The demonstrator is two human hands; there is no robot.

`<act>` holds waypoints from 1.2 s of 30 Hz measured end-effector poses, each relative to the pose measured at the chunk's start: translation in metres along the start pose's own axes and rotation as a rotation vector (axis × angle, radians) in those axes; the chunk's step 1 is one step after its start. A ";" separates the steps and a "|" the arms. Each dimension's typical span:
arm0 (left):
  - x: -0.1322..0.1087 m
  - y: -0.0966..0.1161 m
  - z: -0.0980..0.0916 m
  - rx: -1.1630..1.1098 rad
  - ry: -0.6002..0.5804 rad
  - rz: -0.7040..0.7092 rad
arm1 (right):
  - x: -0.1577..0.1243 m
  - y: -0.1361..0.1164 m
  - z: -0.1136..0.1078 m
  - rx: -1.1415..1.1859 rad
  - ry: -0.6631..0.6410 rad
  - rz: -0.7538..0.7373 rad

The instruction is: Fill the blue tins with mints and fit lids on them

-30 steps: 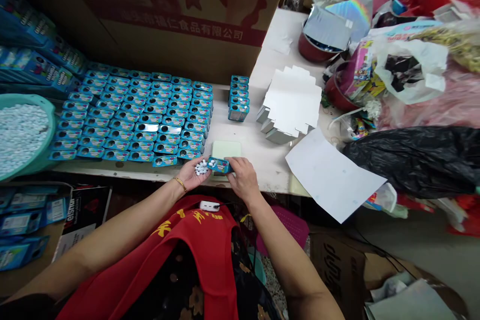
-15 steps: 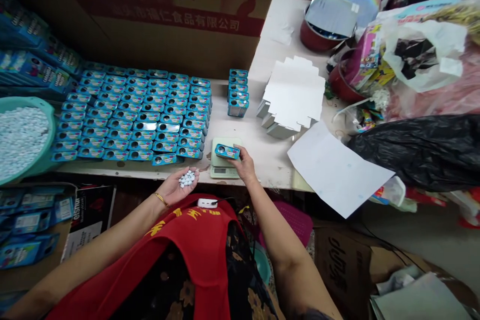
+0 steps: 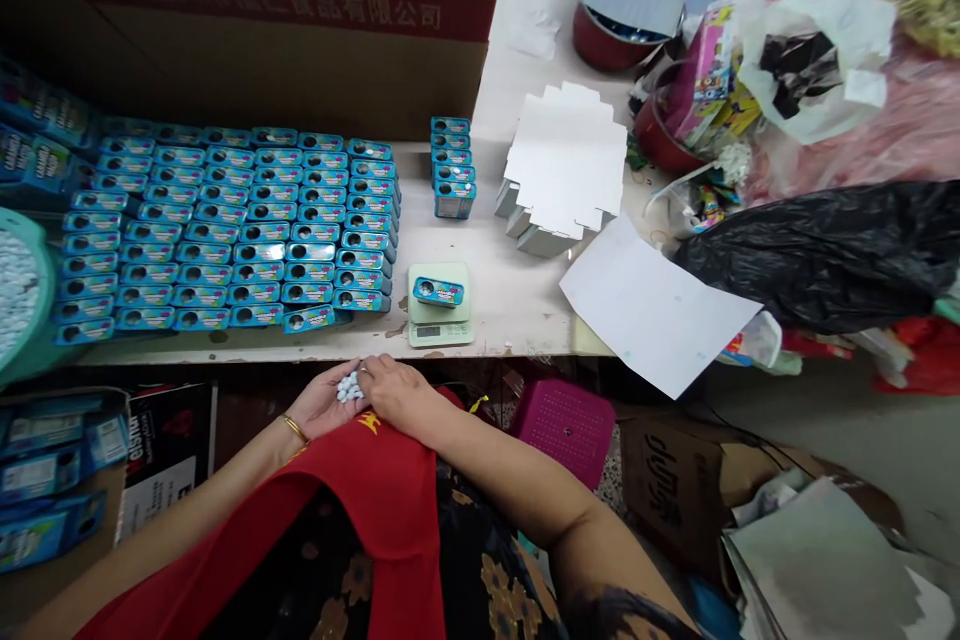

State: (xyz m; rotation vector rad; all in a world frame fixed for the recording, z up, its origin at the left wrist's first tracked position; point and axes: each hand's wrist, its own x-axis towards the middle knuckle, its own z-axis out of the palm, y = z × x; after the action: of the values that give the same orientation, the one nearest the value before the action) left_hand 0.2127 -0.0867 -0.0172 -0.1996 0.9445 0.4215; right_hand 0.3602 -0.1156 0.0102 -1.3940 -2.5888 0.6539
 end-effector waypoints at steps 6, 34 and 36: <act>-0.004 0.002 0.000 0.035 0.020 -0.007 | 0.000 -0.004 -0.003 -0.020 -0.016 -0.017; -0.005 0.009 -0.007 0.009 0.031 0.000 | -0.015 0.095 -0.030 -0.082 0.330 0.521; -0.007 0.013 -0.016 -0.018 0.049 0.043 | -0.015 0.105 -0.034 -0.073 0.271 0.496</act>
State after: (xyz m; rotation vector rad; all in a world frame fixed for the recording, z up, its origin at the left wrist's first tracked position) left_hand 0.1916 -0.0825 -0.0201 -0.2072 0.9946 0.4662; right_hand 0.4593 -0.0666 -0.0030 -2.0148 -2.0881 0.3866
